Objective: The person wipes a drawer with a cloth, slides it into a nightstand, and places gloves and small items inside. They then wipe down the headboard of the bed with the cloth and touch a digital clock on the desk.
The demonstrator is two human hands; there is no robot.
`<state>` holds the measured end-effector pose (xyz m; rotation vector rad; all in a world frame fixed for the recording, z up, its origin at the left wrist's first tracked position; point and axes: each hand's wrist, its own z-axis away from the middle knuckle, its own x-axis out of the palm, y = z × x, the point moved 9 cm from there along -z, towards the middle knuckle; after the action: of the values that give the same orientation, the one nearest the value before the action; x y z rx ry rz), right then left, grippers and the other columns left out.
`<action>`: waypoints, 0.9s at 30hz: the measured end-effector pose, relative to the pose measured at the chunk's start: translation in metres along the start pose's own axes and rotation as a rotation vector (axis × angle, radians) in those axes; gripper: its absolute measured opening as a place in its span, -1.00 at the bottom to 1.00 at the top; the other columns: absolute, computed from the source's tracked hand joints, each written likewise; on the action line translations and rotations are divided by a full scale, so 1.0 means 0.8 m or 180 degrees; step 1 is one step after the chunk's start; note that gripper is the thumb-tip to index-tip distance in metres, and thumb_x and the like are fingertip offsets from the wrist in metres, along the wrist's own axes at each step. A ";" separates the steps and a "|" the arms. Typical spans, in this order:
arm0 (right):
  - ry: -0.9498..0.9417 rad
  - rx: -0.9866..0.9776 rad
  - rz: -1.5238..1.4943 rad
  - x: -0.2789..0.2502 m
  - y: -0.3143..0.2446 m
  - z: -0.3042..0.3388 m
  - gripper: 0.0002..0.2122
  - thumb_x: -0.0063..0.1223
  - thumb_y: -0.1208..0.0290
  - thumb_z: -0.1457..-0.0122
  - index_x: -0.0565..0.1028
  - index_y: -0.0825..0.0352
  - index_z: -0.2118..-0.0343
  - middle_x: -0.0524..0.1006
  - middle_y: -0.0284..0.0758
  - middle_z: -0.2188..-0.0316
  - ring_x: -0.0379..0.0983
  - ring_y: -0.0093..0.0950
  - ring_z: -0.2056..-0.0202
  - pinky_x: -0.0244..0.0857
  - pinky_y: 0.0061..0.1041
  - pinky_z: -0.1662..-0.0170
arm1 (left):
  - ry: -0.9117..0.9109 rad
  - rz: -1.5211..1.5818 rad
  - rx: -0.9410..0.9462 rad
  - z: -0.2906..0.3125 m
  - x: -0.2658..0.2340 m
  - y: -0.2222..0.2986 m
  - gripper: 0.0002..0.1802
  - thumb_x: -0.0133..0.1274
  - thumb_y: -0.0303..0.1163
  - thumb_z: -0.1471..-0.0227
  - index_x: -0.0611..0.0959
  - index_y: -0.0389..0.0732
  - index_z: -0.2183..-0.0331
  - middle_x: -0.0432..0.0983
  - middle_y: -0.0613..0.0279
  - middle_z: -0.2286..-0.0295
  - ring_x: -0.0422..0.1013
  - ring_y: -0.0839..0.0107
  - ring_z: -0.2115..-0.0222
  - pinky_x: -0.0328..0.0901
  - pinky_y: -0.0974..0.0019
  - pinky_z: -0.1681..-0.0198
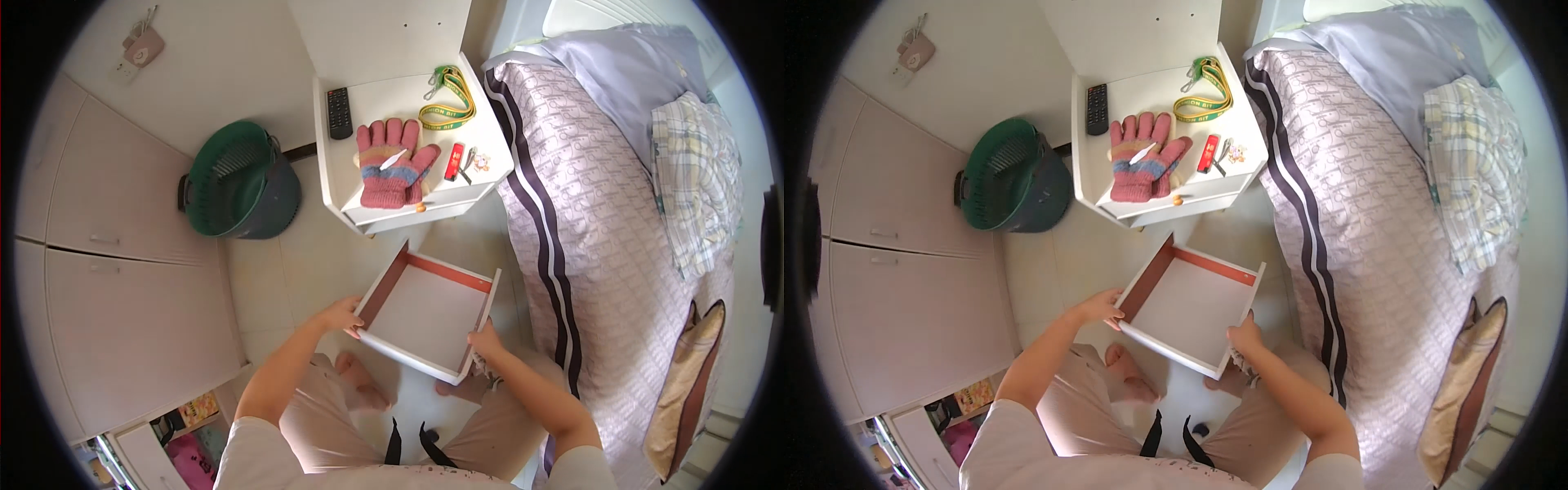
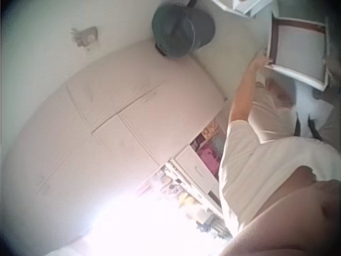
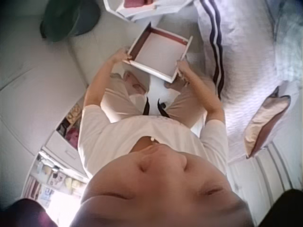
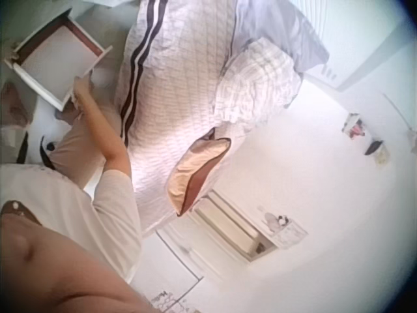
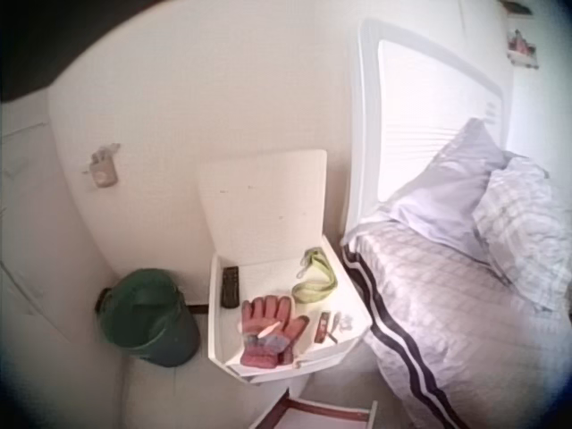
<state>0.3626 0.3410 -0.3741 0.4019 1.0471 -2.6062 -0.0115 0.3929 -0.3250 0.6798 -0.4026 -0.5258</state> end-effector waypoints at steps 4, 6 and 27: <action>-0.0353 0.0030 0.1245 -0.009 -0.047 -0.051 -0.30 0.08 0.41 0.00 0.14 0.39 -0.26 0.55 0.13 0.07 0.54 0.02 0.06 0.42 -0.13 -0.03 | -0.0083 -0.0095 -0.1202 -0.050 -0.001 -0.057 -0.36 0.26 -0.37 -0.07 0.42 -0.37 -0.13 0.52 -0.13 0.12 0.58 0.23 0.30 0.61 0.26 0.27; -0.0502 -0.0247 0.1614 -0.003 -0.089 -0.059 -0.30 0.06 0.37 -0.02 0.14 0.40 -0.27 0.55 0.16 0.08 0.54 0.06 0.07 0.41 -0.11 -0.04 | -0.0302 -0.0153 -0.1144 -0.076 -0.009 -0.071 -0.45 0.27 -0.35 -0.07 0.52 -0.43 -0.03 0.57 -0.12 0.20 0.59 0.24 0.32 0.61 0.25 0.28; -0.0592 -0.1680 0.0990 0.079 0.017 -0.174 -0.13 0.09 0.37 -0.07 -0.08 -0.05 -0.44 0.58 0.12 0.31 0.55 0.05 0.25 0.39 -0.09 0.11 | 0.1496 -0.1139 -0.0530 -0.105 -0.051 -0.128 -0.40 0.19 -0.41 -0.07 0.28 -0.53 -0.01 0.57 -0.09 0.45 0.59 0.23 0.54 0.52 0.26 0.49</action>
<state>0.3298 0.4190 -0.5021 0.1718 1.4142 -1.9582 -0.0341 0.3899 -0.4620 0.6927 0.2073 -0.7059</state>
